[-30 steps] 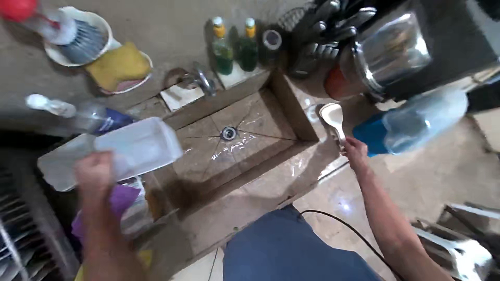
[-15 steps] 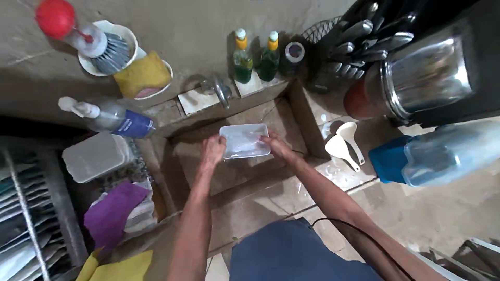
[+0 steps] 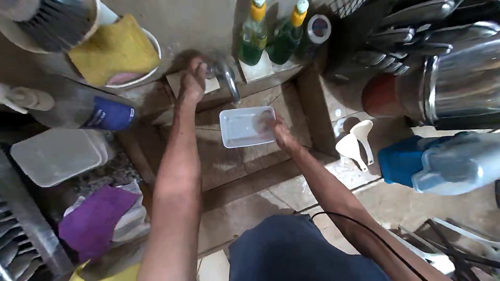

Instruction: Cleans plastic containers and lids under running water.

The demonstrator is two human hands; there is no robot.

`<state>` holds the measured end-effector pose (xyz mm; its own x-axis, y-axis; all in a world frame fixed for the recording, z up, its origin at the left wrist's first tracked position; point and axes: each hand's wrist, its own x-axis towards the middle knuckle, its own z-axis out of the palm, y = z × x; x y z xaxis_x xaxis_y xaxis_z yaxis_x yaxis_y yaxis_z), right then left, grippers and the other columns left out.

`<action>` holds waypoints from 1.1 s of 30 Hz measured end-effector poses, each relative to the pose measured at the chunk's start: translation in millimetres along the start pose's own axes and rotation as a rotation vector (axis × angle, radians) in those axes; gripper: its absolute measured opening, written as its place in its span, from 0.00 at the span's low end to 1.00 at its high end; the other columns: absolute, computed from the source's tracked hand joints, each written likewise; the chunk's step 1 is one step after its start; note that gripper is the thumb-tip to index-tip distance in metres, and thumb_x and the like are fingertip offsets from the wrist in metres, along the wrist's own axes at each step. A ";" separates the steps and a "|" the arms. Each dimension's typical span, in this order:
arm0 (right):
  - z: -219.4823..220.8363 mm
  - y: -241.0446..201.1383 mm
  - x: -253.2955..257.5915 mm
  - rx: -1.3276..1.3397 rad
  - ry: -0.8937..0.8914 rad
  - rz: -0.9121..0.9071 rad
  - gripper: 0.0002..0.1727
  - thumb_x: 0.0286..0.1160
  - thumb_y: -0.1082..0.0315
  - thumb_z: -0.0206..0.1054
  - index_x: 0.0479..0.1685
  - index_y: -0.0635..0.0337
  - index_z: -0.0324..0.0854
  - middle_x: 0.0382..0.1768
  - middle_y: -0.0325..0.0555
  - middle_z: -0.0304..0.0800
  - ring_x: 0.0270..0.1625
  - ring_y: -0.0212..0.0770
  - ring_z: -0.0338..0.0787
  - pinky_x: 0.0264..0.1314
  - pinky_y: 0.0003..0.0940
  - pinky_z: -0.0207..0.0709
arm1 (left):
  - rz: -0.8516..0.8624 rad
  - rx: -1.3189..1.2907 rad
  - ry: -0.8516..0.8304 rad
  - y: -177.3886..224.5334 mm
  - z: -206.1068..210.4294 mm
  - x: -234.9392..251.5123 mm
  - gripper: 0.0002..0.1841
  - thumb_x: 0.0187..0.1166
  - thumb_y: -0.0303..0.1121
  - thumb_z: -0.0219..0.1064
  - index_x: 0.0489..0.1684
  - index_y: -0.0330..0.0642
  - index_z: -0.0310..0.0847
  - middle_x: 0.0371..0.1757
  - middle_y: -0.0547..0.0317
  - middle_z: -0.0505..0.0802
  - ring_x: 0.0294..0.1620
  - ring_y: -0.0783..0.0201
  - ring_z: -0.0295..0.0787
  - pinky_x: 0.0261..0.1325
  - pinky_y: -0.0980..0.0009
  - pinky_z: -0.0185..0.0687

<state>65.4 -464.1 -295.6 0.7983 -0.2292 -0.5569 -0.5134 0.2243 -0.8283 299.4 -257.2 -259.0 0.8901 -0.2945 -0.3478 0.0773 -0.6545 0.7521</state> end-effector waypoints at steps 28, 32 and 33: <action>20.6 19.2 49.5 -0.314 -0.051 -0.192 0.29 0.89 0.60 0.59 0.88 0.54 0.65 0.71 0.52 0.85 0.61 0.46 0.92 0.62 0.45 0.89 | -0.442 -1.029 0.120 -101.8 144.7 -113.1 0.45 0.84 0.74 0.27 0.89 0.52 0.63 0.80 0.52 0.81 0.78 0.55 0.79 0.76 0.44 0.79; 61.4 19.2 43.3 -0.578 -0.195 -0.531 0.39 0.74 0.65 0.76 0.88 0.57 0.67 0.80 0.55 0.78 0.78 0.48 0.81 0.82 0.48 0.76 | -0.730 -1.177 0.028 -127.0 114.9 -130.3 0.50 0.75 0.81 0.27 0.91 0.56 0.55 0.80 0.39 0.79 0.73 0.37 0.81 0.63 0.33 0.82; 63.3 17.8 45.0 -0.580 -0.202 -0.561 0.40 0.70 0.65 0.79 0.85 0.58 0.70 0.77 0.54 0.80 0.78 0.48 0.81 0.82 0.48 0.75 | -0.736 -1.241 -0.008 -129.6 116.4 -131.9 0.49 0.77 0.78 0.28 0.89 0.52 0.54 0.79 0.36 0.79 0.72 0.35 0.82 0.62 0.35 0.83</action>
<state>112.1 -410.5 -331.5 0.9968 0.0256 -0.0761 -0.0590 -0.4093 -0.9105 119.7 -214.6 -375.7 0.4753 -0.1694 -0.8634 0.8456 0.3589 0.3951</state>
